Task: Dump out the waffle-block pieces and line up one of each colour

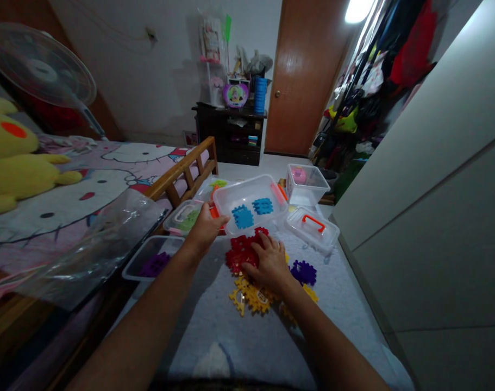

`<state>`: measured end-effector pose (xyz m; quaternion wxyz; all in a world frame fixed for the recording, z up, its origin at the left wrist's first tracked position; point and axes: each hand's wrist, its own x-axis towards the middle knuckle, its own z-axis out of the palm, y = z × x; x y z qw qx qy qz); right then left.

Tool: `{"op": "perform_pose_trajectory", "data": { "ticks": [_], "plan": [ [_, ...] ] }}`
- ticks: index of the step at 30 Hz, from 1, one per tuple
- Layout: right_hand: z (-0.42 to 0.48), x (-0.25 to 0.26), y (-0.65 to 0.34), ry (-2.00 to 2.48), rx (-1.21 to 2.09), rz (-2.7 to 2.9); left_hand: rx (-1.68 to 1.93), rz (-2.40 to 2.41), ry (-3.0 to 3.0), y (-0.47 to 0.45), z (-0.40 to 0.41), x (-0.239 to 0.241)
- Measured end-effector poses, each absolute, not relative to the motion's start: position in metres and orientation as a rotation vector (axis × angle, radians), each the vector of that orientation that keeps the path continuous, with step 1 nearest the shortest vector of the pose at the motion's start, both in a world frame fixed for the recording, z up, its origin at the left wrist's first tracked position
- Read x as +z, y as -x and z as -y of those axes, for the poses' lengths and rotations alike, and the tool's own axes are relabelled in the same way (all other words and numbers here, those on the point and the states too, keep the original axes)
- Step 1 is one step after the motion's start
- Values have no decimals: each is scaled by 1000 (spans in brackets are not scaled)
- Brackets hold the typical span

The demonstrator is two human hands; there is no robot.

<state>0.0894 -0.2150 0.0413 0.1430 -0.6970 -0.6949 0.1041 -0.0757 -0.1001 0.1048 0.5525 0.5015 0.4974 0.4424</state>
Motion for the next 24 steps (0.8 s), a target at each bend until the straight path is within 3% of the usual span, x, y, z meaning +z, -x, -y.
{"op": "perform_pose_trajectory", "data": {
  "ticks": [24],
  "plan": [
    [233,29,-134,2085,48,1737,1151,-1264,-1937,97,153,42]
  ]
}}
